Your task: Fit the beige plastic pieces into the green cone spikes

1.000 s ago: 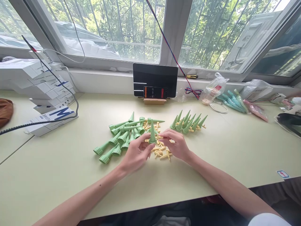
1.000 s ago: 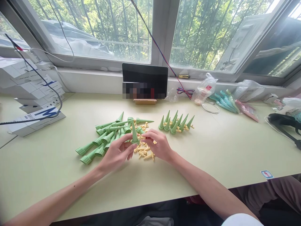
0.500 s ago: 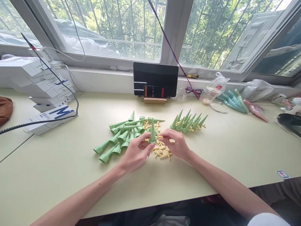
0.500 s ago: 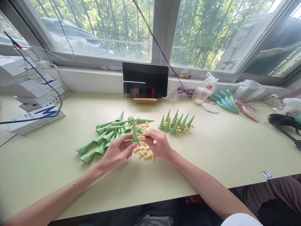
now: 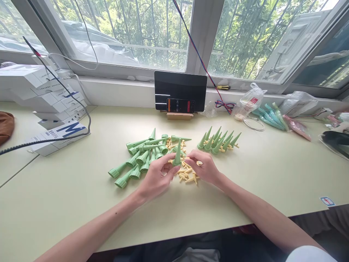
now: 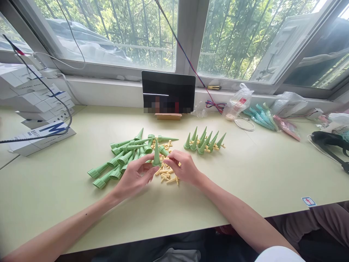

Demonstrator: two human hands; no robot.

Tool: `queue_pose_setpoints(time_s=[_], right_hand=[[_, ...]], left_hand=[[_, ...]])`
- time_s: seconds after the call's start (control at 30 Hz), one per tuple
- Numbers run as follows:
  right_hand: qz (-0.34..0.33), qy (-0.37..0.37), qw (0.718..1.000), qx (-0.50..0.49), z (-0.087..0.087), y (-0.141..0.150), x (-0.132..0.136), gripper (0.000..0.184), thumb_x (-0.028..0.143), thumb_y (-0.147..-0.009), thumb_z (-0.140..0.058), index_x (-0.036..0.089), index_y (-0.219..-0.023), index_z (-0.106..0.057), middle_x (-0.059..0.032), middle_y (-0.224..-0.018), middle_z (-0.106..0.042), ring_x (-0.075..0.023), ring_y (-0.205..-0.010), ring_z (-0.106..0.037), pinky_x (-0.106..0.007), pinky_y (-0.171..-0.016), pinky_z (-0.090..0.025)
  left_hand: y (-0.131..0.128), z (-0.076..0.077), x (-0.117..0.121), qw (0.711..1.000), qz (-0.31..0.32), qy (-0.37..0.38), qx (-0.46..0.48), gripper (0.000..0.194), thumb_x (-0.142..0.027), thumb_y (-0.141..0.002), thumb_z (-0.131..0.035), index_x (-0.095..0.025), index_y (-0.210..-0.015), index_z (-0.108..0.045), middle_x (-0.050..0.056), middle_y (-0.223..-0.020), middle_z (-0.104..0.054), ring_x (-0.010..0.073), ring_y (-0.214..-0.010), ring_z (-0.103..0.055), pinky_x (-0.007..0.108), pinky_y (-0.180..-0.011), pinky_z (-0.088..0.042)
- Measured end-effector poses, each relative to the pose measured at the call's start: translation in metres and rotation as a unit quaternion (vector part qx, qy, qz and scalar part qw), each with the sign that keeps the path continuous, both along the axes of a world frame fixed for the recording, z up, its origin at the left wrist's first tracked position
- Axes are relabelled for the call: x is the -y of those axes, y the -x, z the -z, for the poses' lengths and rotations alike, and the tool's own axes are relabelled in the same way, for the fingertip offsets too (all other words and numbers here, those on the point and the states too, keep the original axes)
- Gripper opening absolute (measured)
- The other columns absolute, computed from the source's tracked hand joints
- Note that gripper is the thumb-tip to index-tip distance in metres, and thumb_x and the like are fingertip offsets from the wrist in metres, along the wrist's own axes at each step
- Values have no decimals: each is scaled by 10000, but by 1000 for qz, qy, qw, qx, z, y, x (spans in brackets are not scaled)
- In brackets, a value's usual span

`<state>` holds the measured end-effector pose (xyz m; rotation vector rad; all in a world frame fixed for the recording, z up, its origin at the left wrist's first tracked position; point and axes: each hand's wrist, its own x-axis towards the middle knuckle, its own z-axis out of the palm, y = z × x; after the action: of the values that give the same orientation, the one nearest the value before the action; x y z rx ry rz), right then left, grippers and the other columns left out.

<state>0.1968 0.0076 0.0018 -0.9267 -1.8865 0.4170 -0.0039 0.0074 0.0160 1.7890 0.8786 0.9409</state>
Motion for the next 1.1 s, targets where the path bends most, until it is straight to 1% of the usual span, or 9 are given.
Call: queue_pose_setpoints(time_s=[0.2, 0.3, 0.43, 0.53, 0.6, 0.7, 0.83, 0.97, 1.1], right_hand=[[7, 15, 1000, 22, 3, -1, -1, 427, 428, -1003, -443, 193, -650, -495, 29, -567, -444, -103, -524, -379, -238, -510, -333], [7, 20, 999, 29, 4, -2, -2, 463, 434, -1011, -415, 191, -623, -478, 31, -549, -424, -100, -513, -371, -240, -504, -321], [5, 27, 999, 25, 3, -2, -1, 430, 415, -1005, -435, 183, -655, -528, 22, -569, -474, -99, -522, -402, -237, -512, -353], [0, 48, 999, -7, 1, -1, 1, 273, 416, -963, -532, 183, -846, -610, 9, -659, -570, -105, -559, -501, -229, -534, -439], [-7, 58, 998, -30, 1, 0, 2, 206, 391, -929, -600, 187, -955, -613, -6, -736, -618, -113, -607, -574, -232, -562, -498], [-16, 55, 997, -51, 2, 0, 4, 157, 336, -922, -612, 190, -979, -603, -32, -820, -650, -128, -677, -632, -239, -596, -543], [-18, 56, 997, -55, 3, 0, 3, 138, 327, -941, -581, 192, -955, -606, -26, -785, -644, -121, -638, -620, -244, -590, -547], [-12, 45, 998, -46, 3, 0, 2, 159, 343, -940, -590, 186, -925, -612, 0, -709, -621, -105, -564, -578, -234, -557, -513], [-9, 41, 998, -39, 3, 0, 2, 193, 367, -949, -574, 185, -898, -611, -1, -717, -637, -93, -531, -553, -223, -523, -471]], left_hand=[[1, 3, -1, 999, 9, -30, -8, 316, -249, -901, -605, -178, -1209, -622, 45, -888, -675, 105, -589, -573, 221, -525, -509], [1, 3, 0, 999, 14, -29, -9, 314, -243, -904, -599, -181, -1211, -623, 47, -923, -673, 103, -603, -582, 219, -532, -511], [0, 2, 0, 1000, 6, -11, 0, 310, -261, -900, -612, -167, -1195, -624, 41, -864, -671, 104, -583, -574, 222, -520, -503], [0, 1, 0, 1000, -2, 11, 8, 318, -288, -895, -624, -158, -1184, -623, 21, -763, -653, 104, -540, -549, 226, -498, -490], [0, 0, 0, 1000, -5, 25, 12, 334, -303, -895, -625, -160, -1197, -617, 6, -714, -636, 103, -517, -534, 229, -489, -482], [0, -2, 1, 999, -3, 36, 18, 351, -315, -901, -619, -164, -1217, -608, -8, -673, -620, 102, -497, -522, 232, -484, -473], [-1, -1, 1, 999, -1, 37, 18, 350, -323, -901, -620, -161, -1211, -607, -17, -649, -602, 101, -492, -508, 234, -486, -470], [-1, 0, 1, 999, 1, 35, 13, 332, -317, -907, -612, -162, -1201, -601, -21, -646, -584, 101, -504, -499, 235, -494, -465], [0, 1, 1, 999, -1, 33, 7, 311, -311, -906, -613, -153, -1173, -597, -22, -642, -568, 103, -514, -499, 238, -505, -468]])
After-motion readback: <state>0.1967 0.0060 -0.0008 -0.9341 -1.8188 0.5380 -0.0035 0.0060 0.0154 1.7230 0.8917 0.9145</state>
